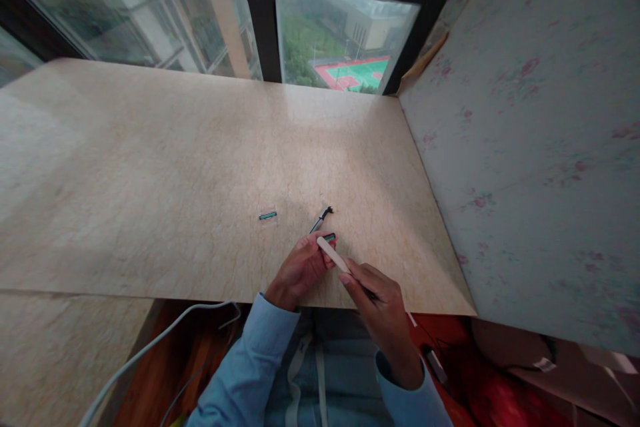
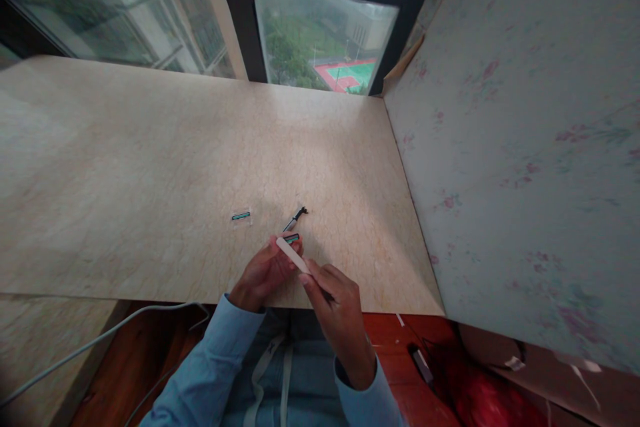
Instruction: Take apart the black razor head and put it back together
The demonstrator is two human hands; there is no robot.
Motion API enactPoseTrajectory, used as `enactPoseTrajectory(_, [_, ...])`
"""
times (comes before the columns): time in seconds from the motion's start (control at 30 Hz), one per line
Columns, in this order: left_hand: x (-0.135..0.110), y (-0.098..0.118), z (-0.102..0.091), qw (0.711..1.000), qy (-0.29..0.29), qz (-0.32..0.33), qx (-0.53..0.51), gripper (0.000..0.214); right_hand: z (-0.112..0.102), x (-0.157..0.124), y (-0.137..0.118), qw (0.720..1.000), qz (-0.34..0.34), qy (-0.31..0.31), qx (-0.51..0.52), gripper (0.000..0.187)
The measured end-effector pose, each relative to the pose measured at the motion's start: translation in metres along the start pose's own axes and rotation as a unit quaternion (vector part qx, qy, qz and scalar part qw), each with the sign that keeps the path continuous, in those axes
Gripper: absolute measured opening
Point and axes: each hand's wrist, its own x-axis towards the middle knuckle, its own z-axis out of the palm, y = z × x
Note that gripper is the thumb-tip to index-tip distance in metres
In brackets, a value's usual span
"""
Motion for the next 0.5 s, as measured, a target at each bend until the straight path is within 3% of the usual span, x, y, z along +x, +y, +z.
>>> enactPoseTrajectory(0.5, [-0.0015,0.0009,0.0071,1.0,-0.006,0.004,0.002,0.036,-0.0067,-0.0059,0.0068,0.998,0.049,0.03,0.002,0.026])
